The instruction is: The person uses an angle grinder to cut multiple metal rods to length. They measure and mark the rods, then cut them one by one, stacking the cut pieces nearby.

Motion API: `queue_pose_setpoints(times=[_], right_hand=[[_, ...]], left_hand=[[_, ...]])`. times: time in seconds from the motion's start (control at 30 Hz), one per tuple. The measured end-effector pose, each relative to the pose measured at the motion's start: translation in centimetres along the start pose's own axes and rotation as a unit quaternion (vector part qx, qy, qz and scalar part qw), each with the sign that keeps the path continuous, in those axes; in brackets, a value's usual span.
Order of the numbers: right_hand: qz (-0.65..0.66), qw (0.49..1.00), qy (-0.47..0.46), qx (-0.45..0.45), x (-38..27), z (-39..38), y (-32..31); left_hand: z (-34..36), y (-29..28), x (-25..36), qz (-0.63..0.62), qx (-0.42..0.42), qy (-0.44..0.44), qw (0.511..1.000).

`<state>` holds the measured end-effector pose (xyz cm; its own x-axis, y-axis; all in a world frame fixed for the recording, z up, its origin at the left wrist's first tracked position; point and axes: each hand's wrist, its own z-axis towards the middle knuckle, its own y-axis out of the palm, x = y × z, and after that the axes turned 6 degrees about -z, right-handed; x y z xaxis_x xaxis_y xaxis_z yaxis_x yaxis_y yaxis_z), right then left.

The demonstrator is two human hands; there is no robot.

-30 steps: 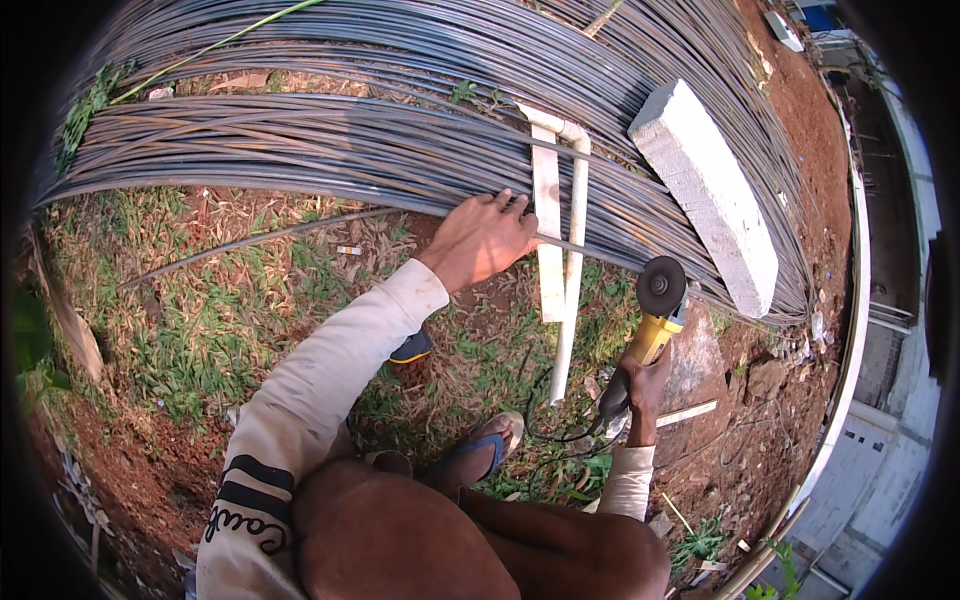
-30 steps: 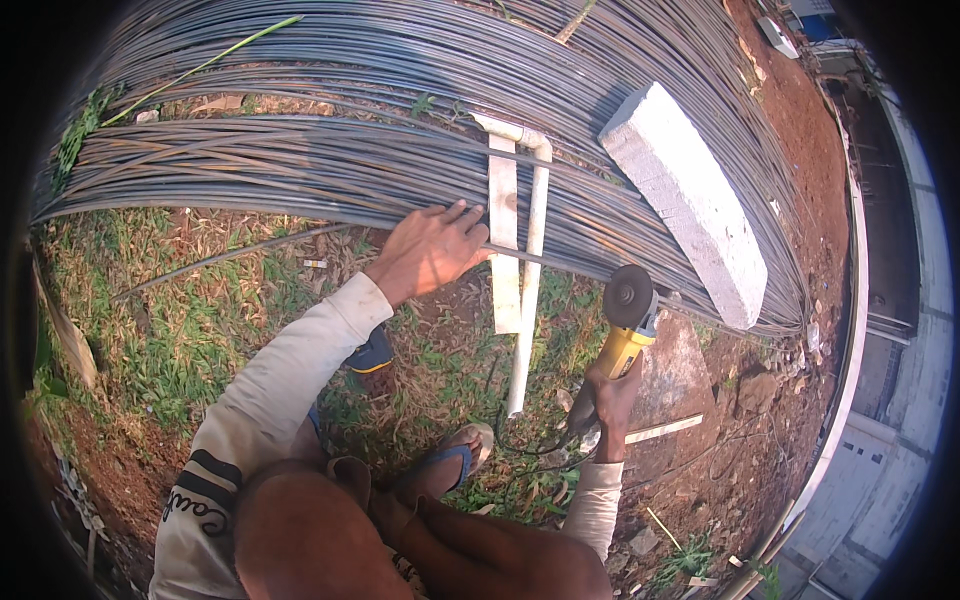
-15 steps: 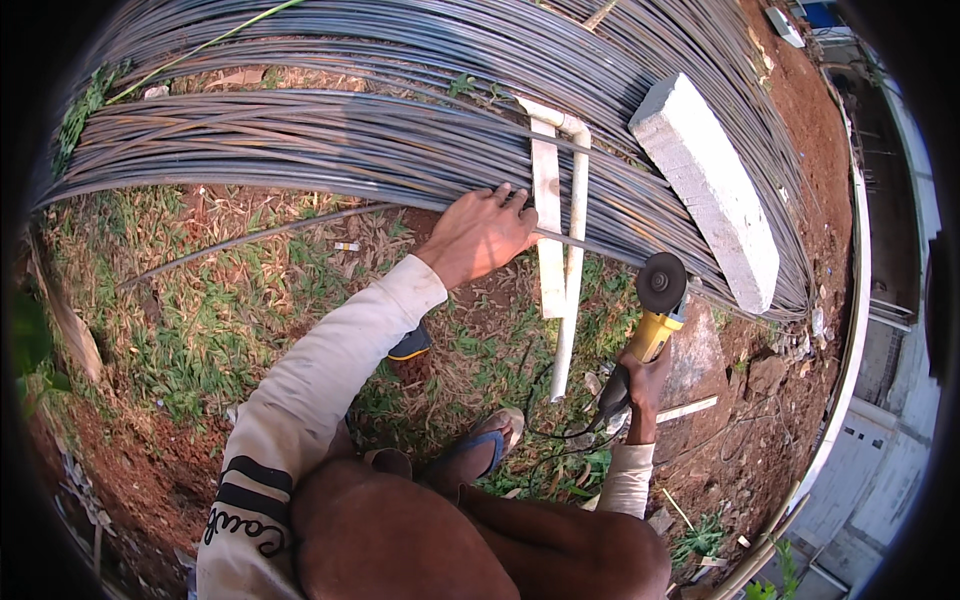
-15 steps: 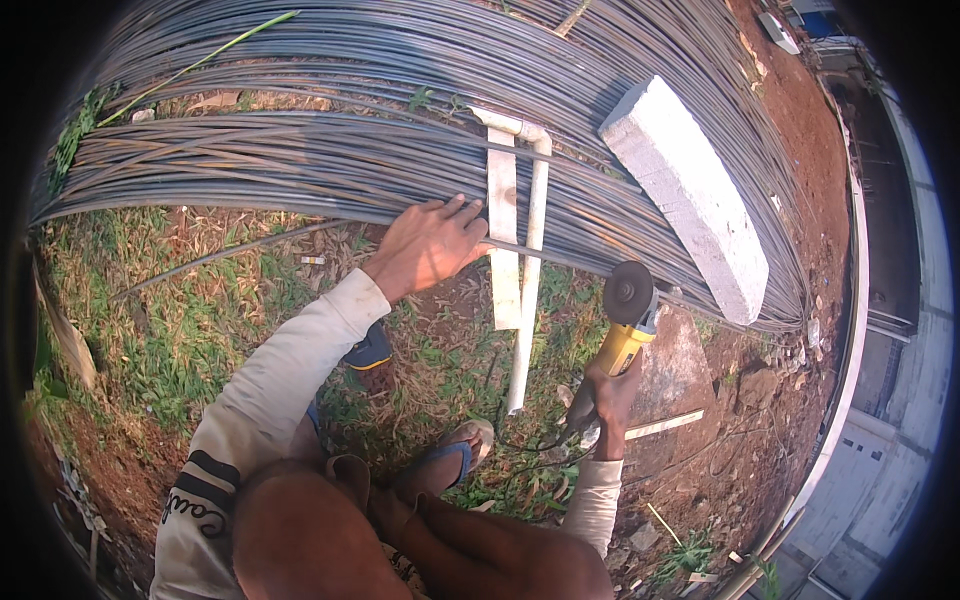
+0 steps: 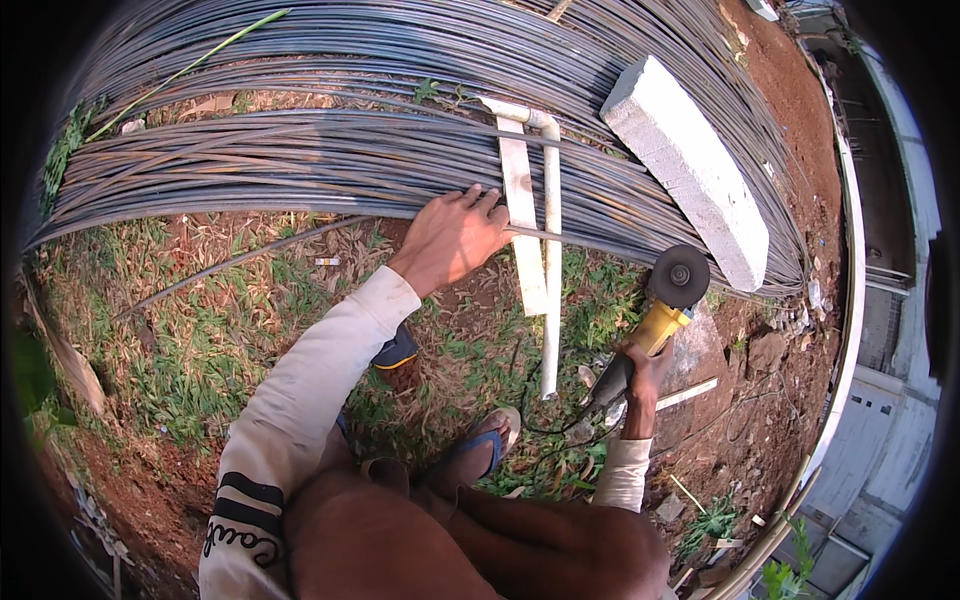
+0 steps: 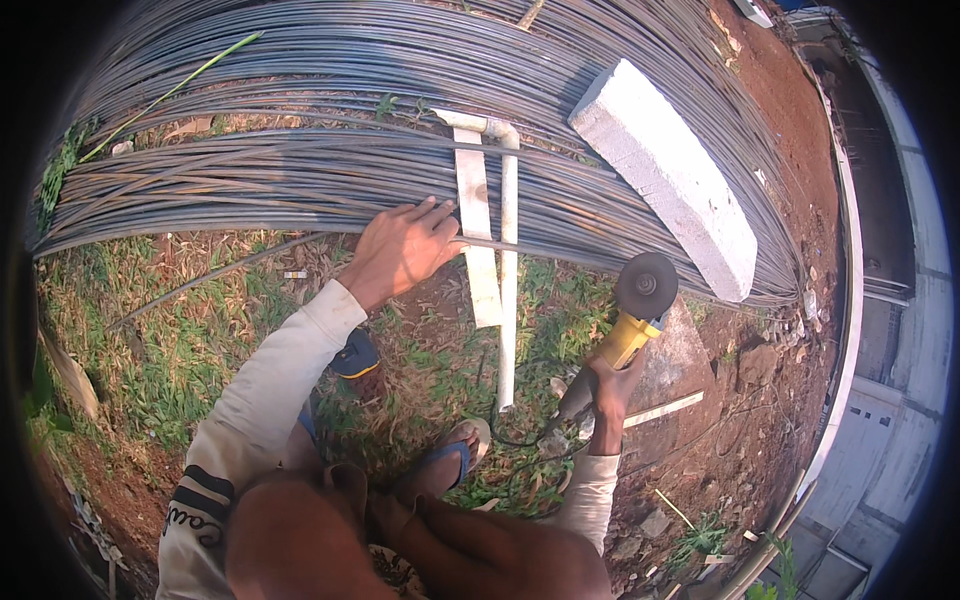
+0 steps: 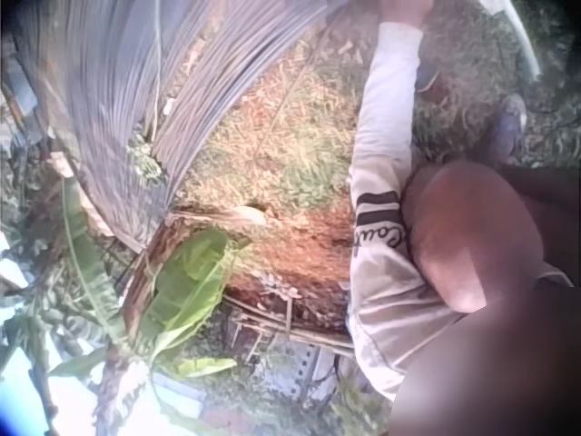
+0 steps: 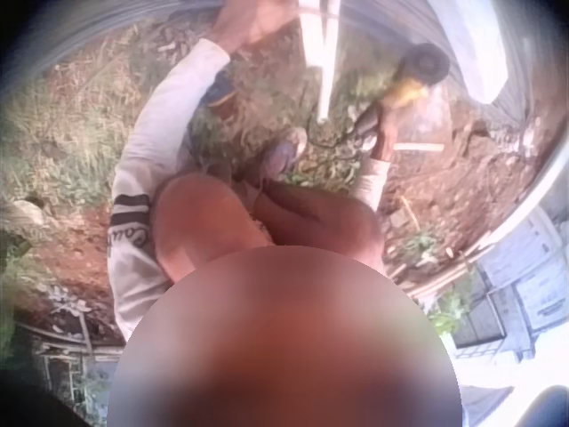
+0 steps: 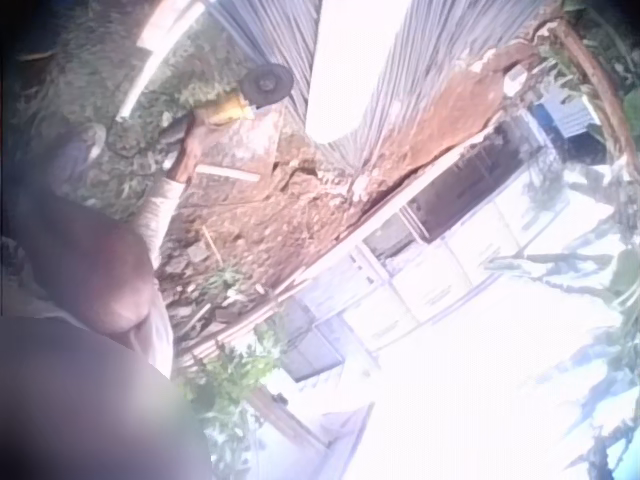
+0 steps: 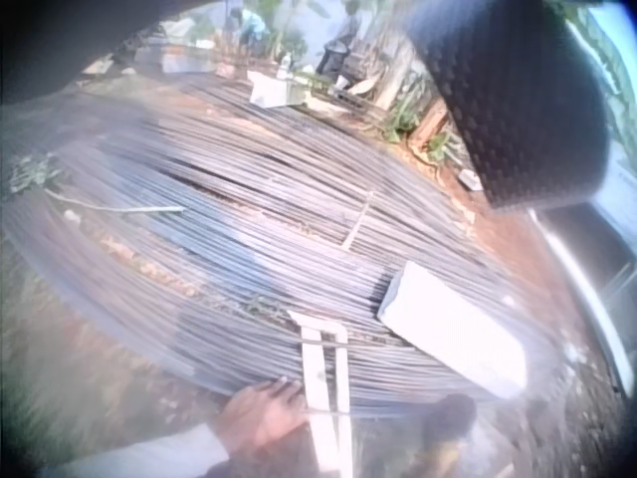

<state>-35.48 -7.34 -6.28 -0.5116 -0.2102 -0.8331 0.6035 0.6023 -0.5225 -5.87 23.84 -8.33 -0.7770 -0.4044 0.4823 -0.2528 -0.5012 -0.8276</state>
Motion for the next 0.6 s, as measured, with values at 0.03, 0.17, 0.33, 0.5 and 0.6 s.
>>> queue_pose_setpoints(times=[0.03, 0.17, 0.33, 0.5, 0.6], right_hand=[[0.030, 0.999, 0.010, 0.017, 0.1, -0.6, -0.5], [0.077, 0.994, 0.010, 0.077, 0.4, -4.1, -3.9], [0.136, 0.975, 0.032, 0.175, 2.4, -9.1, -7.8], [0.190, 0.951, 0.073, 0.234, 5.3, -13.3, -11.3], [0.209, 0.936, 0.098, 0.267, 7.5, -14.8, -11.9]], left_hand=[[0.1, -0.1, 0.1, -0.004, 0.008, 0.007, 1.000], [1.1, -2.1, 1.4, -0.028, -0.038, -0.055, 0.997], [6.7, -6.3, 7.1, -0.024, 0.035, 0.064, 0.997], [17.4, -5.4, 17.5, -0.001, -0.151, 0.165, 0.975], [23.4, -0.5, 23.7, 0.026, -0.286, 0.192, 0.938]])
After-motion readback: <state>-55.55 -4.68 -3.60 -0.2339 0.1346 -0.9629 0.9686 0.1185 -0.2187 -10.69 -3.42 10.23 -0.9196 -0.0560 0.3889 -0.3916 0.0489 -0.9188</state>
